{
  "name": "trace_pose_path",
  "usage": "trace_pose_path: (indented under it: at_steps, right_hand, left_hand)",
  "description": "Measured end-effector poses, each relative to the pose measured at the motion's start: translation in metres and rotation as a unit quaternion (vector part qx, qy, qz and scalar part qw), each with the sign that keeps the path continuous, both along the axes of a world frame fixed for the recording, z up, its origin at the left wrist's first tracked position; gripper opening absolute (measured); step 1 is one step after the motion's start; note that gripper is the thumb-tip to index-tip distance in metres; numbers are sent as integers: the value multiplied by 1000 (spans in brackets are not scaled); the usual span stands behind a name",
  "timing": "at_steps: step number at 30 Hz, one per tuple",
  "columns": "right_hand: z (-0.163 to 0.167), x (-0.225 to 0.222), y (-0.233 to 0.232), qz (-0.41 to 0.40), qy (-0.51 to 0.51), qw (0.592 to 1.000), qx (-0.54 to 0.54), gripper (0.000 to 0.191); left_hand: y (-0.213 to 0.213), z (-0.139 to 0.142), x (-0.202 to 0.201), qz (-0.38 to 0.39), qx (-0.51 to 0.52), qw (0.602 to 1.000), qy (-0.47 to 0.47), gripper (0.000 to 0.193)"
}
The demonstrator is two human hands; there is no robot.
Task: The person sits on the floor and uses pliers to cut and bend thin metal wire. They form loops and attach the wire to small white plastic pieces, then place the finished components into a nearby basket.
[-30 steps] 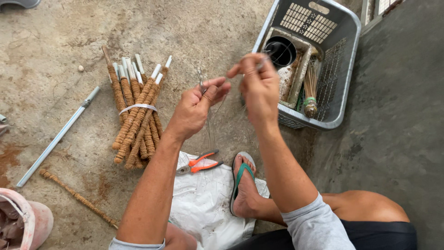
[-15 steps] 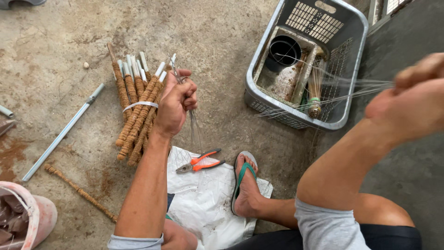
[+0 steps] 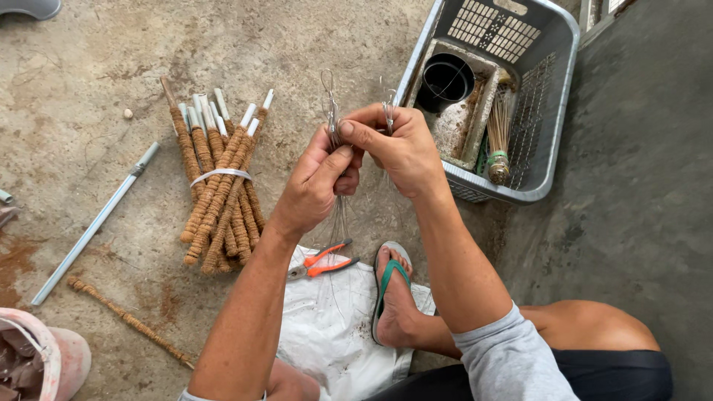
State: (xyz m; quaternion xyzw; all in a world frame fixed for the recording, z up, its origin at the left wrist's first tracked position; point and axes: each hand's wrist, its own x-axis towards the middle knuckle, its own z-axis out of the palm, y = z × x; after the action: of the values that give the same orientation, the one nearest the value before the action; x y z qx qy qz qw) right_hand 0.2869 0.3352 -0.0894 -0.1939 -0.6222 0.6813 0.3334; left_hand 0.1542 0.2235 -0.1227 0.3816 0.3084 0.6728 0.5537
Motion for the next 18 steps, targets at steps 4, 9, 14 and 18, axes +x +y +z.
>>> trace_pose_path:
  at_steps: [4, 9, 14, 18]
  right_hand:
    - [-5, 3, 4, -42, -2, 998, -52, 11]
    - [3, 6, 7, -72, 86, 991, -70, 9]
    - [28, 12, 20, -136, 103, 984, 44, 13]
    - [38, 36, 47, -250, 156, 950, 103, 17]
  left_hand:
    - [3, -4, 0, -41, 10, 999, -6, 16]
    - [7, -17, 1, -68, -53, 996, -20, 26]
    - [6, -27, 0, -101, -69, 992, 38, 32]
    - [6, -39, 0, -118, -81, 987, 72, 33]
